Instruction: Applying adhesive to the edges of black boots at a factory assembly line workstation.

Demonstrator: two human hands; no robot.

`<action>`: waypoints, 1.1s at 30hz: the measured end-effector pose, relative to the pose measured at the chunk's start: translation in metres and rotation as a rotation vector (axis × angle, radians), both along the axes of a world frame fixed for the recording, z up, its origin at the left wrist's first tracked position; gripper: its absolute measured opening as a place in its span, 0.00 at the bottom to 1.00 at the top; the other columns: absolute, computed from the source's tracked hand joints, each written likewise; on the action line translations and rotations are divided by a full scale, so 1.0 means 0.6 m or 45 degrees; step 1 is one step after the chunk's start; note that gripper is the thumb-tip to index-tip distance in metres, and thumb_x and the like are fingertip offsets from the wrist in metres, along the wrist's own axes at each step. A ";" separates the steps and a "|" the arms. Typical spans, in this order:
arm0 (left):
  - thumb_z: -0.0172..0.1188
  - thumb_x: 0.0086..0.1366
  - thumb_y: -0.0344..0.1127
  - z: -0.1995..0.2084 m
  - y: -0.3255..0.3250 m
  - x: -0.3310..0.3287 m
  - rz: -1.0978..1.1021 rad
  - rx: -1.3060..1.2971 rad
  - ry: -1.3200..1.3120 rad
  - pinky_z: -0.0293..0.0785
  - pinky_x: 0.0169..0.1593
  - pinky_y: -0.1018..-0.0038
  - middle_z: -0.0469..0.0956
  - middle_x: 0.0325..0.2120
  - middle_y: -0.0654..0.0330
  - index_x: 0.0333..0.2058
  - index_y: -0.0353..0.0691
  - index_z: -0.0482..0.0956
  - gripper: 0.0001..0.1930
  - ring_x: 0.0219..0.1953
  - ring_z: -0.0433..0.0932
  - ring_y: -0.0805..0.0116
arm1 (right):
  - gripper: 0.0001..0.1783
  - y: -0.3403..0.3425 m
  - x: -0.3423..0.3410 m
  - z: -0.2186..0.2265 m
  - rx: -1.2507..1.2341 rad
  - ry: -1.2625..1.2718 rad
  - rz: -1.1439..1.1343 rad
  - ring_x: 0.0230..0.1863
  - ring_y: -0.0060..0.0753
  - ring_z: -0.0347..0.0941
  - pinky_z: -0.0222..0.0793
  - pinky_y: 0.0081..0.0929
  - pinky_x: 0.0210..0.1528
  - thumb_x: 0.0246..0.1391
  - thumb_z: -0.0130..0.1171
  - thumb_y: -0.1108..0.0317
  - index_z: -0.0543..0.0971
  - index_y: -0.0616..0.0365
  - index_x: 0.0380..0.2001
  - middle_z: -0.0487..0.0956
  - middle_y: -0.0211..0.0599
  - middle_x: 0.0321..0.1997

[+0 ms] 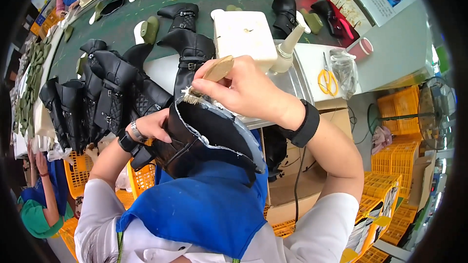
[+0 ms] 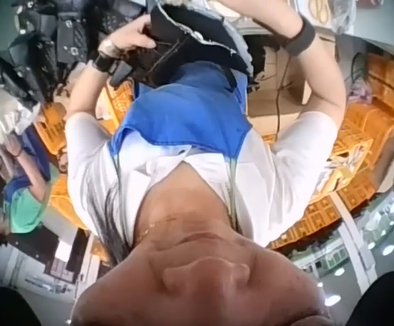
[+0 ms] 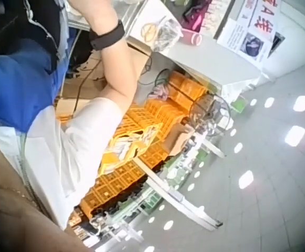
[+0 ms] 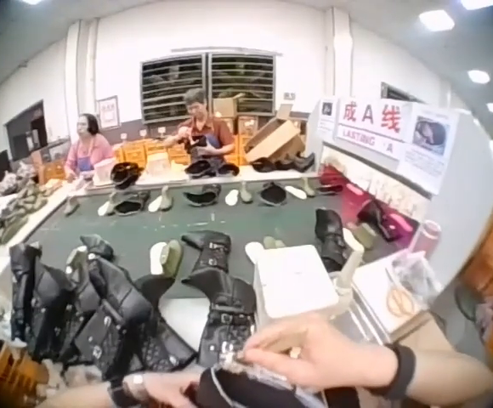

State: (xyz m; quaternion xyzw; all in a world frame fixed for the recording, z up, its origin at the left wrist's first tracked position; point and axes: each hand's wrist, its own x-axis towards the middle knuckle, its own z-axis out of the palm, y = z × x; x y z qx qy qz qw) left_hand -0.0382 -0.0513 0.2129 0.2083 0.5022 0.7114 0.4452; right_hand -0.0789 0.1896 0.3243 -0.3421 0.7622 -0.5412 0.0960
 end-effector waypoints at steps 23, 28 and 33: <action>0.68 0.36 0.33 0.001 -0.018 0.001 0.169 -0.202 0.111 0.59 0.54 0.75 0.67 0.47 0.62 0.54 0.35 0.57 0.44 0.49 0.64 0.74 | 0.13 0.048 -0.012 -0.003 0.520 0.092 -0.067 0.15 0.26 0.66 0.61 0.26 0.20 0.48 0.54 0.66 0.74 0.68 0.22 0.72 0.39 0.14; 0.68 0.36 0.34 -0.002 -0.020 0.005 0.181 -0.208 0.146 0.59 0.54 0.74 0.66 0.48 0.62 0.54 0.35 0.57 0.44 0.49 0.64 0.74 | 0.11 0.037 -0.003 -0.003 0.034 -0.132 -0.184 0.18 0.15 0.66 0.61 0.18 0.19 0.50 0.54 0.65 0.75 0.64 0.27 0.74 0.30 0.18; 0.62 0.40 0.26 -0.035 -0.076 0.027 0.518 0.016 -0.059 0.62 0.51 0.74 0.71 0.43 0.61 0.48 0.35 0.64 0.32 0.46 0.68 0.71 | 0.11 0.103 -0.017 -0.004 -0.082 -0.194 -0.449 0.20 0.12 0.65 0.62 0.12 0.21 0.51 0.53 0.64 0.74 0.62 0.31 0.73 0.27 0.21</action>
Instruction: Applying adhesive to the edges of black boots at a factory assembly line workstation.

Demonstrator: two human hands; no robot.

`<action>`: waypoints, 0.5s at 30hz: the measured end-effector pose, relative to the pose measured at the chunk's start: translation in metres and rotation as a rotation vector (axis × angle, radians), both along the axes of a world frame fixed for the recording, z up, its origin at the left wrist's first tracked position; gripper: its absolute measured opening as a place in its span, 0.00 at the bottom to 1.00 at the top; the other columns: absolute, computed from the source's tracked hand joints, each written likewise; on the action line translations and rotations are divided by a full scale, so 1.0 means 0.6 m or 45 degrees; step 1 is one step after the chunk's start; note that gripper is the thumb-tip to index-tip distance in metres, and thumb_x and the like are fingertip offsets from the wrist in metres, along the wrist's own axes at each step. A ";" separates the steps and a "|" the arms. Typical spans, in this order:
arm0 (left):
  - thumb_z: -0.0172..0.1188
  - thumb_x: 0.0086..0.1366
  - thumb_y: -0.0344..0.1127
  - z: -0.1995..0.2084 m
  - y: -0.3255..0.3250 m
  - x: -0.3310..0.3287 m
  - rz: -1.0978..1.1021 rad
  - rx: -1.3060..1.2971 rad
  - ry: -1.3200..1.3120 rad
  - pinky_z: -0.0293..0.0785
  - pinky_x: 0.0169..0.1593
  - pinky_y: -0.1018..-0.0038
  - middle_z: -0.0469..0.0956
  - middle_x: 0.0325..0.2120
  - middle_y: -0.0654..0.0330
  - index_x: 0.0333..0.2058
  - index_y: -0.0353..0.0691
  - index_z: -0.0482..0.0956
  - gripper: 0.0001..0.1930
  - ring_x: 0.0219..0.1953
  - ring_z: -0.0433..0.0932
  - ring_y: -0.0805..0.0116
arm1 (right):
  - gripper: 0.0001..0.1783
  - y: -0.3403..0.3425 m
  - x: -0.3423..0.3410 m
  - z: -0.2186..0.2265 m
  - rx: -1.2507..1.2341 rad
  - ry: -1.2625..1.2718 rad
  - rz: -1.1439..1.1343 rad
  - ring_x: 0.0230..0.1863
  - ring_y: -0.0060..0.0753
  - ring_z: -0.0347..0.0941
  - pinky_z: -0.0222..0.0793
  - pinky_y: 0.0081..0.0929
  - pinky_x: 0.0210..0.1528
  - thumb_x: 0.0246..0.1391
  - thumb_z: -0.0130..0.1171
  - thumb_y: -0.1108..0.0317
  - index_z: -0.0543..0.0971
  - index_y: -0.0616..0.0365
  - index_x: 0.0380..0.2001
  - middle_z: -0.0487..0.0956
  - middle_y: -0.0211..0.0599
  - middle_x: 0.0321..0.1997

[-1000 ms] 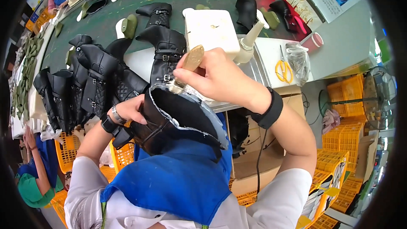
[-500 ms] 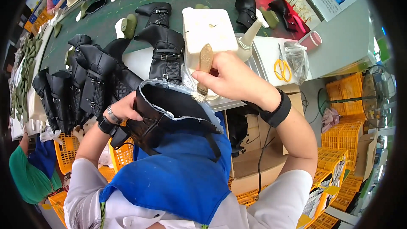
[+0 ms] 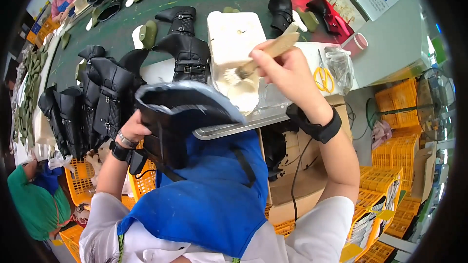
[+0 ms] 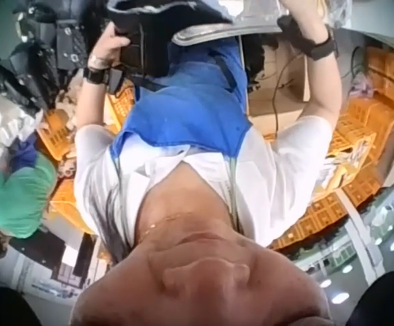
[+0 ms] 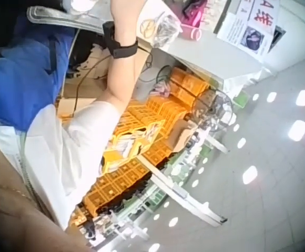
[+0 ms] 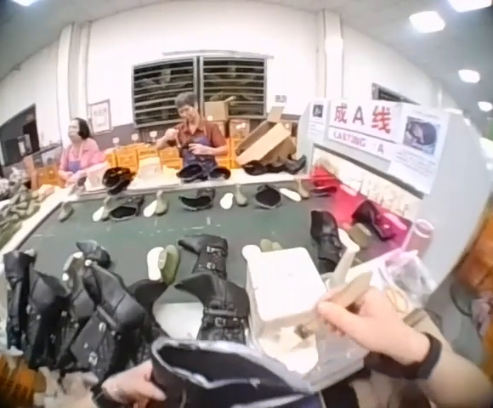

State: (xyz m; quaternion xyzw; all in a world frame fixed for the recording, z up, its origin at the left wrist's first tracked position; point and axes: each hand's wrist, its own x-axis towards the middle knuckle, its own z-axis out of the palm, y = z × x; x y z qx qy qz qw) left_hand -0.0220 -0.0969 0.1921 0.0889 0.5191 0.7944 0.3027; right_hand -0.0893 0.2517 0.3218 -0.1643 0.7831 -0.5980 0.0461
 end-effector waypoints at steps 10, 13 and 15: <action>0.51 0.56 0.48 0.006 -0.002 0.021 0.852 0.988 -0.115 0.62 0.54 0.62 0.68 0.48 0.52 0.50 0.35 0.65 0.27 0.48 0.69 0.56 | 0.12 0.019 -0.003 -0.165 0.521 0.045 -0.111 0.20 0.30 0.72 0.65 0.25 0.25 0.46 0.56 0.65 0.76 0.65 0.27 0.75 0.42 0.18; 0.51 0.56 0.43 0.026 0.004 0.023 0.861 1.004 -0.107 0.63 0.53 0.62 0.70 0.46 0.52 0.46 0.35 0.69 0.22 0.47 0.70 0.56 | 0.14 0.012 -0.018 -0.181 0.581 0.003 -0.006 0.22 0.38 0.73 0.66 0.26 0.26 0.44 0.58 0.62 0.76 0.65 0.28 0.75 0.43 0.19; 0.52 0.52 0.35 0.048 0.015 0.029 0.803 1.014 0.014 0.63 0.53 0.64 0.72 0.43 0.53 0.44 0.34 0.70 0.19 0.46 0.70 0.57 | 0.16 0.008 -0.010 -0.135 0.801 0.040 0.007 0.21 0.36 0.73 0.66 0.26 0.26 0.43 0.59 0.62 0.76 0.65 0.32 0.75 0.43 0.20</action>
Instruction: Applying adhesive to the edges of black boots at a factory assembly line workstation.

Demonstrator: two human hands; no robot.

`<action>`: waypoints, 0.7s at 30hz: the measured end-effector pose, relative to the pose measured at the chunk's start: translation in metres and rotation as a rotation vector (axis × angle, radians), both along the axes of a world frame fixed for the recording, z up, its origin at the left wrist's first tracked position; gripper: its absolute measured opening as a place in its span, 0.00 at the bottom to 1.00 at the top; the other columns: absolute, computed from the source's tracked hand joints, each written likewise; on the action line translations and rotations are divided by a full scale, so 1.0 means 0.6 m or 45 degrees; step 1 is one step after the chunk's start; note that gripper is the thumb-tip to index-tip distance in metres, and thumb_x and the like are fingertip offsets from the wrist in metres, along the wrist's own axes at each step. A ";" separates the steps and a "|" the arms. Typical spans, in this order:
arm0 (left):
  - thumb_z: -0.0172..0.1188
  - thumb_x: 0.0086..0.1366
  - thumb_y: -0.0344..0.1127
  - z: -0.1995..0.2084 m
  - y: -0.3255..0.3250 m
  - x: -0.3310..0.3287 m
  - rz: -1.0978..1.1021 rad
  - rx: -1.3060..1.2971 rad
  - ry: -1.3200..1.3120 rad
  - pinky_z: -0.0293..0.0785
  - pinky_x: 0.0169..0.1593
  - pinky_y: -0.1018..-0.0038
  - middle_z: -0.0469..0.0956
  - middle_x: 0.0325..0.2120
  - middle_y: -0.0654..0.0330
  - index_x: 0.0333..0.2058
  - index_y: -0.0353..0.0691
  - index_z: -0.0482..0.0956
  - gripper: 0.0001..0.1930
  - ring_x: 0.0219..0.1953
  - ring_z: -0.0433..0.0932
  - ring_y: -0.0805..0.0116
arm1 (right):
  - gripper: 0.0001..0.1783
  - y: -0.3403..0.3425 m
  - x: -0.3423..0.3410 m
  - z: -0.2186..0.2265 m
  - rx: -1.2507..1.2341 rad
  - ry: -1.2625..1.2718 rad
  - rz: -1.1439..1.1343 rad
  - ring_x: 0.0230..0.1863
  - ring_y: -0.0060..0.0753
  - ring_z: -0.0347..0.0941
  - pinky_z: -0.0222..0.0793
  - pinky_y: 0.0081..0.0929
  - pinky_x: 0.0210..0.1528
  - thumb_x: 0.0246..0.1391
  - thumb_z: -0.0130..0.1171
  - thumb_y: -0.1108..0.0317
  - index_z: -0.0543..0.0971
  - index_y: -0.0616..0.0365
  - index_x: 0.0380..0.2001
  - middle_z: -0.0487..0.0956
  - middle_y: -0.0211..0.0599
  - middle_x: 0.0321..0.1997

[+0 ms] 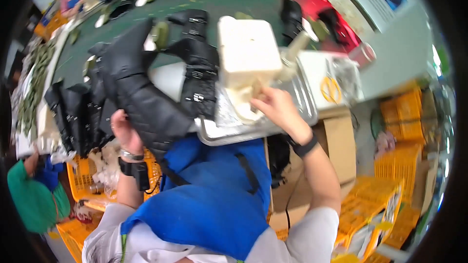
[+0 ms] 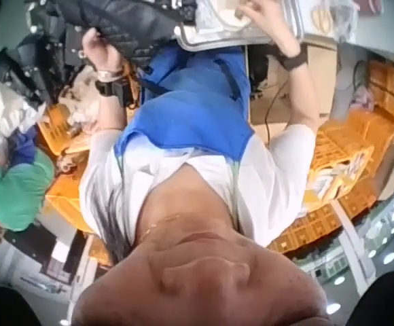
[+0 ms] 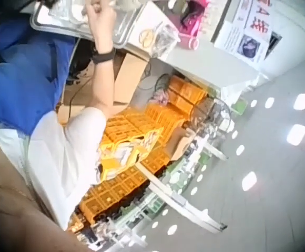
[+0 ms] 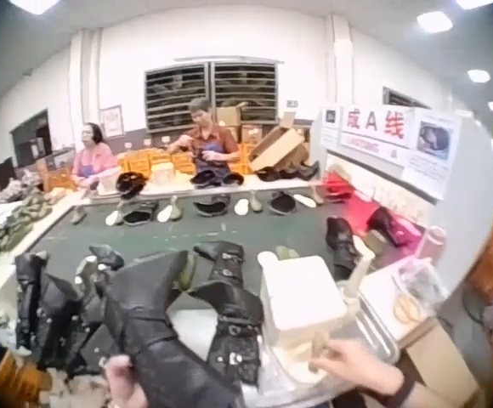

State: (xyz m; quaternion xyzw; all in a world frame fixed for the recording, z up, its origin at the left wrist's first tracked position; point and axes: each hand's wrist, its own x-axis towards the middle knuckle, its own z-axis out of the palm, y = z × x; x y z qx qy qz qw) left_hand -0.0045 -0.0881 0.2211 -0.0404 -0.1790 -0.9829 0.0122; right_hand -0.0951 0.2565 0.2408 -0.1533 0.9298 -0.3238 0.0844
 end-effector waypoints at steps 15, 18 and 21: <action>0.52 0.57 0.33 0.055 0.094 0.005 -0.146 -0.330 -0.015 0.60 0.55 0.67 0.57 0.55 0.58 0.59 0.43 0.45 0.34 0.55 0.61 0.65 | 0.22 -0.124 0.135 -0.006 -1.545 -0.888 0.013 0.25 0.26 0.73 0.71 0.23 0.22 0.53 0.51 0.69 0.60 0.61 0.49 0.74 0.39 0.31; 0.52 0.59 0.37 0.055 0.086 0.022 -0.252 -0.634 -0.010 0.59 0.55 0.69 0.55 0.56 0.60 0.60 0.45 0.41 0.35 0.55 0.60 0.69 | 0.17 -0.144 0.127 0.006 -1.652 -0.735 -0.140 0.19 0.22 0.69 0.70 0.21 0.20 0.52 0.50 0.73 0.62 0.58 0.46 0.71 0.33 0.26; 0.53 0.59 0.43 0.063 0.071 0.051 -0.332 -0.991 -0.052 0.66 0.48 0.72 0.53 0.57 0.61 0.61 0.45 0.36 0.39 0.54 0.60 0.72 | 0.15 -0.169 0.124 0.010 -1.660 -0.591 -0.076 0.22 0.16 0.66 0.65 0.18 0.19 0.53 0.49 0.73 0.64 0.53 0.45 0.71 0.26 0.27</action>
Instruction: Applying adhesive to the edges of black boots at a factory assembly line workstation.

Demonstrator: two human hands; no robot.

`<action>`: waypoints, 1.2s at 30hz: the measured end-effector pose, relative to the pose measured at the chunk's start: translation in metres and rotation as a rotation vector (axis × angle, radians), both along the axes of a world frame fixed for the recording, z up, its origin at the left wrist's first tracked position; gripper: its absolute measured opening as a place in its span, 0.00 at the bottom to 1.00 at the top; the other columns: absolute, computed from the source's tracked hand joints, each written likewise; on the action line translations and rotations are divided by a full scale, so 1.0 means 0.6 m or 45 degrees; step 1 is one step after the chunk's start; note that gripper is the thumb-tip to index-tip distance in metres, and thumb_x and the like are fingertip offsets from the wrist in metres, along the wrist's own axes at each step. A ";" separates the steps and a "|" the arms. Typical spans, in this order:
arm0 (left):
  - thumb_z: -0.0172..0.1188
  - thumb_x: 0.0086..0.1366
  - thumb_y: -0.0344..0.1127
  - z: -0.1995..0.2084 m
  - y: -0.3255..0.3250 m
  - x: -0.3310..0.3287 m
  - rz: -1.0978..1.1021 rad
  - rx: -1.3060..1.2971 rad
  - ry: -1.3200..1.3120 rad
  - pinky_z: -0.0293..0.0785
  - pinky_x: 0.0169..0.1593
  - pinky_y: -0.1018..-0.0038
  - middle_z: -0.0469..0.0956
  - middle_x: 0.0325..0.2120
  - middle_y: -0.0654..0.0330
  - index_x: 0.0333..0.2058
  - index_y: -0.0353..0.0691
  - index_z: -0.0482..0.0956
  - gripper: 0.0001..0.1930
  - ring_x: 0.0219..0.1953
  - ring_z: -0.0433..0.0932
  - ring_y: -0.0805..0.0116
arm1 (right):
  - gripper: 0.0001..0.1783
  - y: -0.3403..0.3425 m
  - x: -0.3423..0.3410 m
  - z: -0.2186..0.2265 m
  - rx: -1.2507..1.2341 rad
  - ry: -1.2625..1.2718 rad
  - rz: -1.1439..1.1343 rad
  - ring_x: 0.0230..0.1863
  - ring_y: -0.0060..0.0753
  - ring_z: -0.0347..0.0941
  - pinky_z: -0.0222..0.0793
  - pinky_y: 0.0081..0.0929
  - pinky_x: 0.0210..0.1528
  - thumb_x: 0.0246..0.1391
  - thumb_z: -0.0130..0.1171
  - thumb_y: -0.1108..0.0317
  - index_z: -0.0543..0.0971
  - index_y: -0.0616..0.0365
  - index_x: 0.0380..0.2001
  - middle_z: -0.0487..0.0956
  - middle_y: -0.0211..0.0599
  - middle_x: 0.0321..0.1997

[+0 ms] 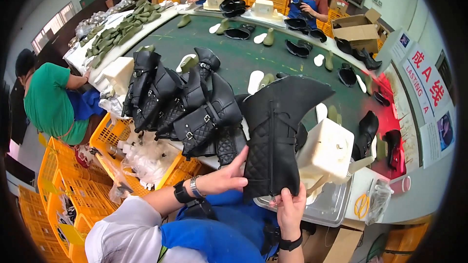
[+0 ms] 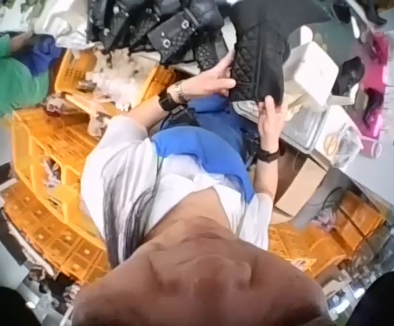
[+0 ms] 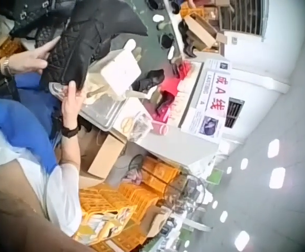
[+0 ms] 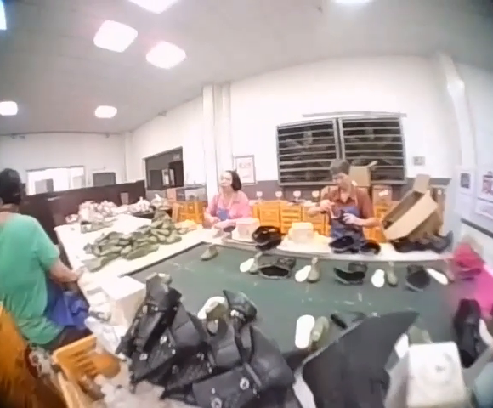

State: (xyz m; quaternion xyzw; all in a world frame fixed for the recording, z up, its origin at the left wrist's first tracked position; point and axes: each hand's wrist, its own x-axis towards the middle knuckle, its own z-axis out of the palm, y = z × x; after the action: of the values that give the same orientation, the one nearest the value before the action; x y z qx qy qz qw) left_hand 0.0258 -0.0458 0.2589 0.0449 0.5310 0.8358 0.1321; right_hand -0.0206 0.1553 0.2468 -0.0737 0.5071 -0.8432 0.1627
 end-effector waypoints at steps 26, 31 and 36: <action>0.52 0.52 0.38 0.193 -0.596 -0.423 1.353 -2.663 0.022 0.70 0.43 0.65 0.75 0.37 0.52 0.37 0.43 0.76 0.14 0.39 0.74 0.55 | 0.17 0.327 0.030 -0.005 1.143 -0.168 -0.921 0.38 0.37 0.71 0.68 0.30 0.39 0.48 0.51 0.65 0.72 0.63 0.41 0.74 0.47 0.37; 0.45 0.56 0.31 0.093 -0.724 -0.444 1.161 -3.025 -0.352 0.73 0.41 0.65 0.76 0.35 0.53 0.32 0.42 0.78 0.11 0.38 0.76 0.58 | 0.23 0.463 0.087 -0.056 1.118 -0.739 -1.184 0.43 0.38 0.67 0.65 0.32 0.44 0.53 0.49 0.60 0.66 0.61 0.50 0.70 0.47 0.45; 0.46 0.56 0.30 -0.028 -0.815 -0.445 1.063 -3.118 -0.547 0.74 0.39 0.67 0.78 0.30 0.55 0.29 0.42 0.79 0.11 0.36 0.77 0.59 | 0.19 0.592 0.181 -0.137 1.956 -0.654 -0.786 0.40 0.38 0.70 0.69 0.31 0.37 0.52 0.49 0.59 0.72 0.61 0.43 0.73 0.47 0.41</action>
State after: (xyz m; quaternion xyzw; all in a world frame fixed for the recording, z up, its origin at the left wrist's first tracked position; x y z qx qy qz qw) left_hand -0.2414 -0.5346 0.2423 -0.4034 0.8834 -0.2169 -0.0988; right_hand 0.0879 0.5108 0.1647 0.3902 0.8811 -0.2640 0.0408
